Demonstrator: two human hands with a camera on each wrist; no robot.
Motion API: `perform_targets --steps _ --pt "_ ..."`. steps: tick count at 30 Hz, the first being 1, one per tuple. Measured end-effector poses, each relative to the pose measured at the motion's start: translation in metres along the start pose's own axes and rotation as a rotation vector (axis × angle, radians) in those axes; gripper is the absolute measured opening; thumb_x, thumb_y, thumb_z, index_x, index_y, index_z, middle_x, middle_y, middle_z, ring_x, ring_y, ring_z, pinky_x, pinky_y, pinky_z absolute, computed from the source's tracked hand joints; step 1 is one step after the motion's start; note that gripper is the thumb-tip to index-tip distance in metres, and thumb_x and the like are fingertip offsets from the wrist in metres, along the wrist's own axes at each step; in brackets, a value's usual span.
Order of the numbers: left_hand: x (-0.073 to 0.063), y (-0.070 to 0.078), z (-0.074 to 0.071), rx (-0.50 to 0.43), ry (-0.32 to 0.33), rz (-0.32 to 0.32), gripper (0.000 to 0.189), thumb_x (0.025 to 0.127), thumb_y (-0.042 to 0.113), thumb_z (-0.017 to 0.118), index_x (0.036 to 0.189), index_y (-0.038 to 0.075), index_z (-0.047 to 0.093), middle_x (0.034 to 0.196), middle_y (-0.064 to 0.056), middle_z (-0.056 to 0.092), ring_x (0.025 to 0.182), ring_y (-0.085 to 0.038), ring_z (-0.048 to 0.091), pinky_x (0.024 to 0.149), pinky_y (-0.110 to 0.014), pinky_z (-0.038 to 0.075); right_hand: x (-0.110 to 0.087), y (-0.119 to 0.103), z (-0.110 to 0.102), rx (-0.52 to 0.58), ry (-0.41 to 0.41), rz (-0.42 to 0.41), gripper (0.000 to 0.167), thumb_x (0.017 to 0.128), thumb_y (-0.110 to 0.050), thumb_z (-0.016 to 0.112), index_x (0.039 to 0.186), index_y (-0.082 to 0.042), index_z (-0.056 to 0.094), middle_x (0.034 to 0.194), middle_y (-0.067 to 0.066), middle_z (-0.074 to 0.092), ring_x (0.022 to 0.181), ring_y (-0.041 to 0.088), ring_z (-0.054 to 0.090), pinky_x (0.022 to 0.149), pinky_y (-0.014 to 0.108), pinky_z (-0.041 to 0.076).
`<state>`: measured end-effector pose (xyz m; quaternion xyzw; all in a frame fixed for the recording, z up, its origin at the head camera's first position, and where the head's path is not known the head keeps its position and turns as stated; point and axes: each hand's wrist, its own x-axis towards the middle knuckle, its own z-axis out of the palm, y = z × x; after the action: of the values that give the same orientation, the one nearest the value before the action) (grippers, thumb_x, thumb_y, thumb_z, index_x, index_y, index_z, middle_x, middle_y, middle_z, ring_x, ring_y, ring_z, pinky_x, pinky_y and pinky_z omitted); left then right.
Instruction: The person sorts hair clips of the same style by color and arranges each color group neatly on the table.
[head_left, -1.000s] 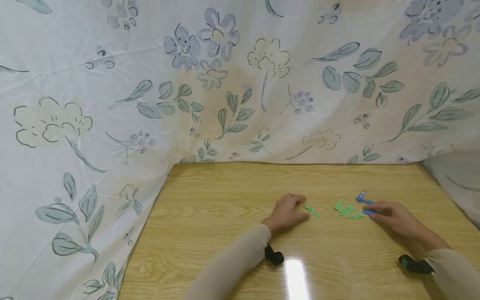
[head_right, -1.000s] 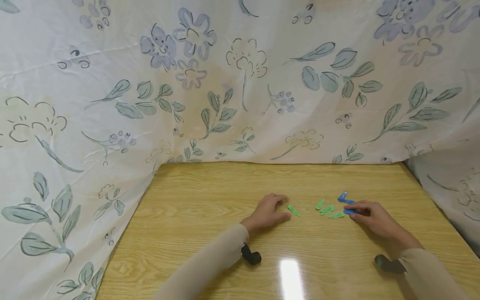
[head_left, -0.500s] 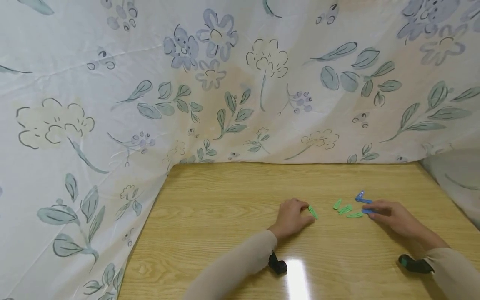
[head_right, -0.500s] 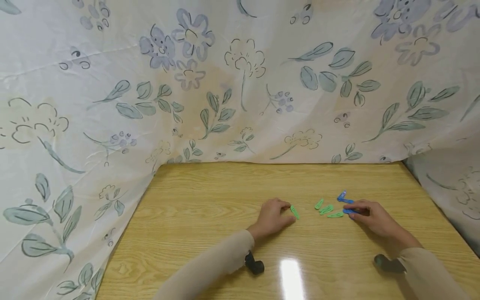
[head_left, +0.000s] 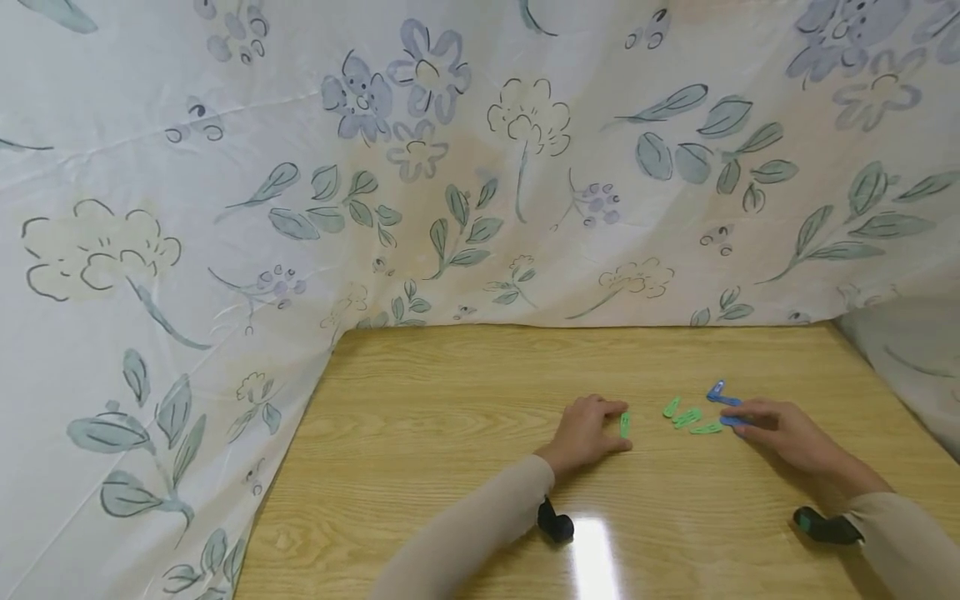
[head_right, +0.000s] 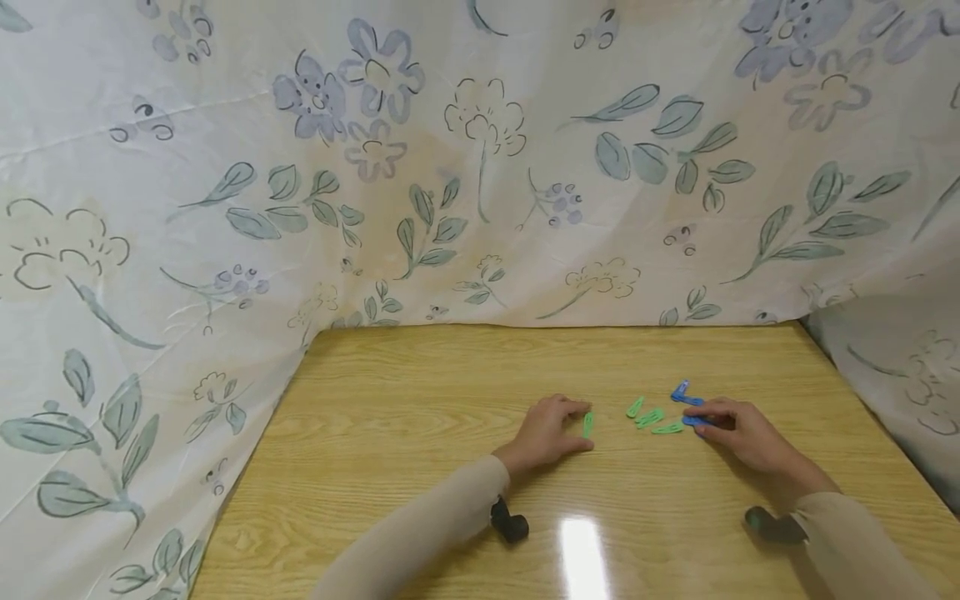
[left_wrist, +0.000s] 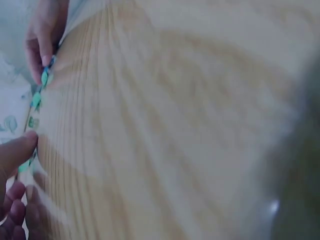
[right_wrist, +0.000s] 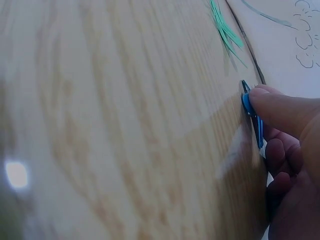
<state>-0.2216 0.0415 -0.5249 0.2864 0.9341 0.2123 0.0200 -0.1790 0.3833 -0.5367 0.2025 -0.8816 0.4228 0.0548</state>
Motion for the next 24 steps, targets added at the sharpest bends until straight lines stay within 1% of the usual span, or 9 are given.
perform_targets --steps 3,6,9,12,15,17,20,24 --pt "0.001 -0.002 -0.004 0.011 -0.028 0.034 0.054 0.082 0.048 0.081 0.133 0.033 0.068 0.123 0.010 0.068 0.109 -0.005 0.060 0.090 -0.022 0.045 0.000 0.000 0.000 0.004 0.000 -0.002 0.024 0.091 0.004 0.069 0.115 0.006 0.070 0.117 -0.032 0.059 0.108 -0.024 0.047 0.080 0.002 0.044" --pt "0.001 -0.002 -0.006 0.035 -0.037 0.052 0.052 0.083 0.050 0.080 0.131 0.033 0.069 0.124 0.010 0.068 0.111 -0.005 0.060 0.090 -0.022 0.046 0.000 0.001 0.000 -0.004 0.001 -0.002 0.024 0.091 0.003 0.069 0.115 0.006 0.070 0.116 -0.031 0.060 0.107 -0.024 0.048 0.080 0.003 0.044" --pt "0.001 -0.003 -0.006 0.048 -0.033 0.060 0.051 0.083 0.052 0.079 0.130 0.032 0.070 0.123 0.010 0.068 0.111 -0.005 0.061 0.090 -0.022 0.046 0.000 0.002 0.000 -0.027 0.004 0.013 0.024 0.091 0.002 0.070 0.114 0.004 0.072 0.115 -0.026 0.063 0.107 -0.024 0.047 0.080 0.002 0.043" --pt "0.002 -0.004 -0.005 0.031 -0.028 0.057 0.051 0.083 0.052 0.079 0.128 0.031 0.071 0.122 0.011 0.069 0.110 -0.004 0.061 0.092 -0.022 0.047 0.001 0.002 0.000 -0.070 0.004 0.045 0.023 0.091 -0.002 0.072 0.114 0.000 0.073 0.115 -0.017 0.067 0.108 -0.026 0.043 0.081 0.001 0.041" --pt "0.002 -0.006 -0.004 -0.009 -0.036 0.040 0.050 0.083 0.052 0.080 0.127 0.030 0.071 0.120 0.012 0.069 0.109 -0.003 0.061 0.093 -0.023 0.046 0.002 0.001 0.000 -0.117 -0.004 0.073 0.023 0.091 -0.006 0.073 0.114 -0.004 0.074 0.116 -0.008 0.070 0.108 -0.028 0.039 0.082 0.000 0.037" --pt "0.002 -0.007 -0.005 -0.044 -0.047 0.025 0.049 0.083 0.051 0.080 0.126 0.030 0.072 0.119 0.012 0.069 0.107 -0.002 0.060 0.093 -0.022 0.046 0.001 0.000 0.001 -0.118 0.001 0.076 0.022 0.091 -0.005 0.073 0.113 -0.004 0.075 0.116 -0.006 0.070 0.108 -0.028 0.039 0.082 0.000 0.037" --pt "0.000 -0.009 -0.006 -0.109 -0.055 0.007 0.049 0.083 0.050 0.081 0.126 0.029 0.072 0.117 0.013 0.068 0.104 -0.001 0.060 0.090 -0.019 0.046 0.001 -0.001 0.001 -0.113 0.006 0.071 0.022 0.091 -0.004 0.073 0.113 -0.003 0.074 0.115 -0.013 0.068 0.108 -0.029 0.039 0.082 0.000 0.037" --pt "-0.002 -0.014 -0.011 -0.206 -0.035 -0.001 0.047 0.082 0.047 0.082 0.124 0.025 0.073 0.112 0.013 0.067 0.096 0.002 0.058 0.083 -0.014 0.047 0.001 -0.003 0.001 -0.110 0.009 0.068 0.022 0.091 -0.005 0.073 0.113 -0.002 0.074 0.115 -0.019 0.065 0.108 -0.029 0.038 0.082 -0.001 0.035"
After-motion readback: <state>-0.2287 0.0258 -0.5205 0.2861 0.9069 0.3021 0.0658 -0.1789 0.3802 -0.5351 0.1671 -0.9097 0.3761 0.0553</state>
